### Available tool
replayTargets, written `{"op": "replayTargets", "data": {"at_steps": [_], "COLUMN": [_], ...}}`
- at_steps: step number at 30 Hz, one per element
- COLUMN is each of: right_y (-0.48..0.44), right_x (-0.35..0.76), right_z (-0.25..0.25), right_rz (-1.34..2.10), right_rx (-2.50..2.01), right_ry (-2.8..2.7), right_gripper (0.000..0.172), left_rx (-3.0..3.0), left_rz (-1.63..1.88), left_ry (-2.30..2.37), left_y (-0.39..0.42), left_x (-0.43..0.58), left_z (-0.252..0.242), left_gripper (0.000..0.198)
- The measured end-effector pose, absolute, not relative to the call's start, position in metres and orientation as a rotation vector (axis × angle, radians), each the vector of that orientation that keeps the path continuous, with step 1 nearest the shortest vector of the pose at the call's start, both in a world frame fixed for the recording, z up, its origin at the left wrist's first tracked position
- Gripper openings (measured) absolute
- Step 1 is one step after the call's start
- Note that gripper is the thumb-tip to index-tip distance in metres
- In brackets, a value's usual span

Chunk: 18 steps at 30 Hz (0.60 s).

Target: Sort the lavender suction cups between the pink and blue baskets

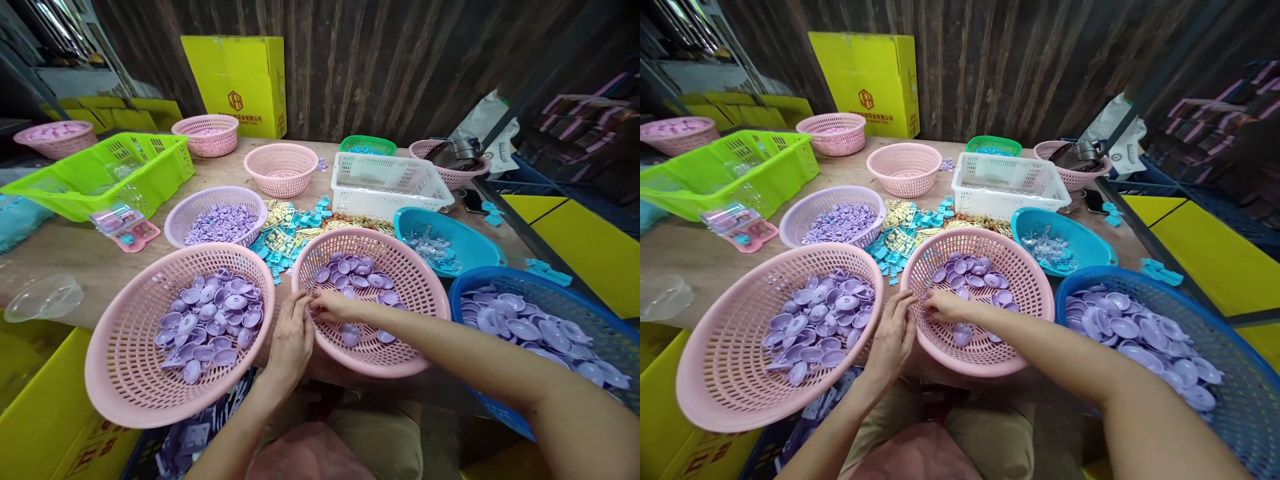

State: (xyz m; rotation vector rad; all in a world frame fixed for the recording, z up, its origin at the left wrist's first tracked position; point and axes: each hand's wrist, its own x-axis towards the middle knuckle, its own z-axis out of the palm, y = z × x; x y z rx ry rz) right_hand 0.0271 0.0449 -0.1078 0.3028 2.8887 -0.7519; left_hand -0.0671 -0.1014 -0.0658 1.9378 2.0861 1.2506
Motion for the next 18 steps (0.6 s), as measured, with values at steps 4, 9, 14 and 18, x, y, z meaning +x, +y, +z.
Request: {"op": "replayTargets", "data": {"at_steps": [4, 9, 14, 18], "right_y": [0.052, 0.049, 0.043, 0.050], "right_x": [0.033, 0.036, 0.025, 0.030], "right_z": [-0.106, -0.091, -0.098, -0.093], "right_rz": [-0.717, -0.816, -0.862, -0.793], "right_rx": [0.236, 0.432, 0.377, 0.377], "right_ry": [2.873, 2.838, 2.877, 2.901], "right_gripper": [0.008, 0.009, 0.013, 0.014], "left_rx": [1.937, 1.936, 1.954, 1.951], "left_rz": [1.249, 1.267, 1.256, 1.232], "left_ry": [2.100, 2.108, 2.134, 2.112], "left_y": [-0.101, -0.100, -0.100, -0.101], "left_x": [-0.066, -0.064, -0.064, -0.064], "left_z": [-0.067, -0.068, -0.070, -0.068], "left_gripper": [0.032, 0.033, 0.033, 0.035]}}
